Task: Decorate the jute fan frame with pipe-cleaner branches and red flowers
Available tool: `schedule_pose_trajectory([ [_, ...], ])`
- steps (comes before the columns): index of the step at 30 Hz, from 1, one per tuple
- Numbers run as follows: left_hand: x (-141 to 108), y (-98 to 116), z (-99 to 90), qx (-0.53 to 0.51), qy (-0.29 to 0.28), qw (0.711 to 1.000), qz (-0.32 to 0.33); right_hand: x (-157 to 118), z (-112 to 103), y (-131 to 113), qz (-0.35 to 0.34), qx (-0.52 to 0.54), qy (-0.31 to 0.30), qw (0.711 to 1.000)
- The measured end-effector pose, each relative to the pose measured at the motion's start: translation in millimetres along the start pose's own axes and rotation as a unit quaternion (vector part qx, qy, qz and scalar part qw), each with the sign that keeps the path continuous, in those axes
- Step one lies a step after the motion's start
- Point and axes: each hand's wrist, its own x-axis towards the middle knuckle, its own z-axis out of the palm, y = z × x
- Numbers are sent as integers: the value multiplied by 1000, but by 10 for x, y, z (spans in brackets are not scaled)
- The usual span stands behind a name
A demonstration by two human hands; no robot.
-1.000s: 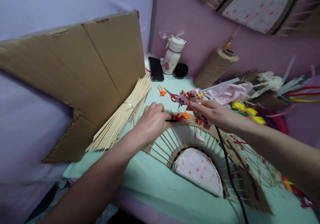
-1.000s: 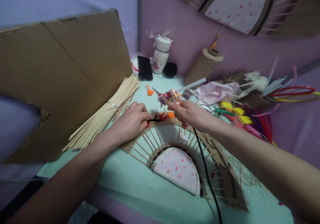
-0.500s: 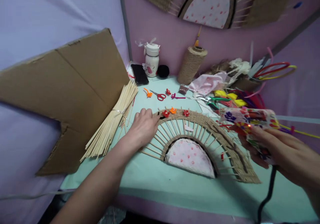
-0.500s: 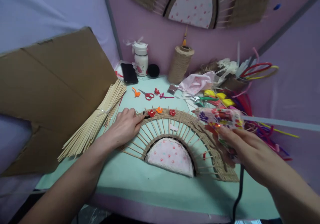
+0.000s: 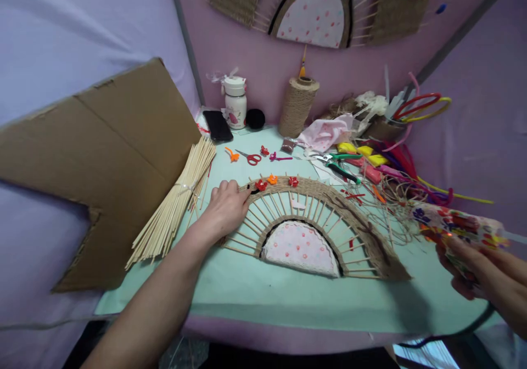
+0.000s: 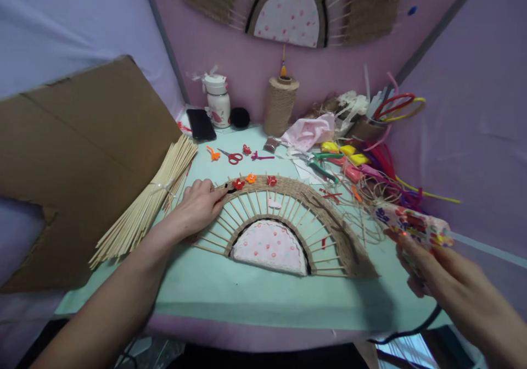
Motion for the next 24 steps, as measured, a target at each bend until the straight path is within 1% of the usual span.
schedule_pose_trajectory([
  [2,5,12,-5,4,-3,1000,-4,-46,-32,-30,34,-1,25,999],
  [5,15,26,-11,14,-8,1000,-5,-113,-78,-26,51,-65,44,996],
  [8,33,32,-9,27,-15,999,-13,-141,-94,51,17,-113,54,992],
  [10,59,24,0,32,-16,999,-12,-111,-79,162,-52,-128,86,987],
  [11,76,19,6,32,-15,999,-8,-86,-65,236,-60,-146,99,982],
  [13,105,8,17,35,-15,999,-4,-35,-25,404,-70,-195,112,972],
  [15,116,5,18,36,-15,999,-2,-15,34,556,-85,-233,107,963],
  [17,103,10,10,32,-13,999,-3,-38,111,659,-82,-259,99,957],
  [20,76,19,11,20,-8,1000,-7,-99,240,736,-47,-291,89,951],
  [22,73,15,31,17,-8,1000,-7,-113,321,770,-30,-295,93,951],
  [24,81,2,62,19,-6,1000,-14,-102,379,799,-22,-276,131,952],
])
